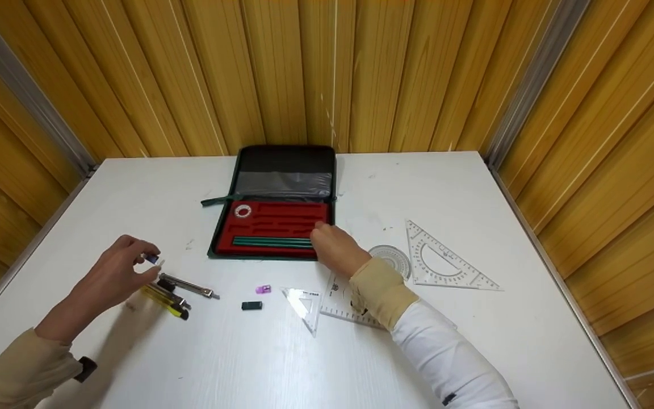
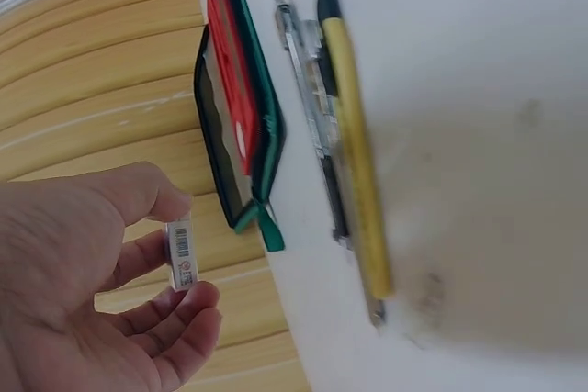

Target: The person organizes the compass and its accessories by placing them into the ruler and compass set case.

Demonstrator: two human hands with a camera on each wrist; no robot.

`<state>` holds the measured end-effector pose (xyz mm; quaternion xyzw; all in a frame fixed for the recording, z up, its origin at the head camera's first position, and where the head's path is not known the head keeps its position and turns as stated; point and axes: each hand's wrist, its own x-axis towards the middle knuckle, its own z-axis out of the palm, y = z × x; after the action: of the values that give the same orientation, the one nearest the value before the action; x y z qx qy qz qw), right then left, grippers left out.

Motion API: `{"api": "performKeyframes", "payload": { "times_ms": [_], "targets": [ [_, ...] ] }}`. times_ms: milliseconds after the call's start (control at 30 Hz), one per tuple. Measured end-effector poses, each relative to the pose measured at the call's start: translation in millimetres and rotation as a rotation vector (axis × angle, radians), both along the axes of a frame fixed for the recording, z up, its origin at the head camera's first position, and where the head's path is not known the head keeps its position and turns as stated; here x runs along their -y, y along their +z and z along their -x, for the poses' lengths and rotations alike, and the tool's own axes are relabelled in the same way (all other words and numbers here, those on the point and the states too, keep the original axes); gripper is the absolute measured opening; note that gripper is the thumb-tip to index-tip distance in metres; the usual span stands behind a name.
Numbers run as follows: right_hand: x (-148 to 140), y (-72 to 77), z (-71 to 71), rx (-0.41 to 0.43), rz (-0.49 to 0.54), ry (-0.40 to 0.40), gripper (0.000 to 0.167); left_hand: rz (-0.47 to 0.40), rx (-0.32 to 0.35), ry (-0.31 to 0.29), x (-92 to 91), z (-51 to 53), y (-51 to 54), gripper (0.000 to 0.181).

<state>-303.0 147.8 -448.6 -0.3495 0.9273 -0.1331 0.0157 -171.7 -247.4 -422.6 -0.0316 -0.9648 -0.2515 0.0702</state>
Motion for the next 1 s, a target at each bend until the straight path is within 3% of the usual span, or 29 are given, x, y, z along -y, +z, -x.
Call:
{"api": "performKeyframes", "payload": {
  "times_ms": [267, 433, 867, 1000],
  "targets": [
    [0, -0.1, 0.8, 0.013, -0.008, -0.018, 0.023, 0.002, 0.013, -0.090, -23.4, 27.5, 17.8, 0.028],
    [1, 0.7, 0.1, 0.017, -0.016, -0.020, 0.021, 0.005, 0.034, -0.113, -34.6, 42.6, 24.4, 0.025],
    [-1, -1.2, -1.1, -0.021, 0.014, 0.015, 0.021, 0.014, 0.008, -0.141, -57.3, 78.7, 30.7, 0.018],
    [0, -0.1, -1.5, -0.014, 0.017, 0.010, 0.019, 0.024, 0.029, -0.137, -61.6, 88.9, 29.8, 0.017]
  ]
}}
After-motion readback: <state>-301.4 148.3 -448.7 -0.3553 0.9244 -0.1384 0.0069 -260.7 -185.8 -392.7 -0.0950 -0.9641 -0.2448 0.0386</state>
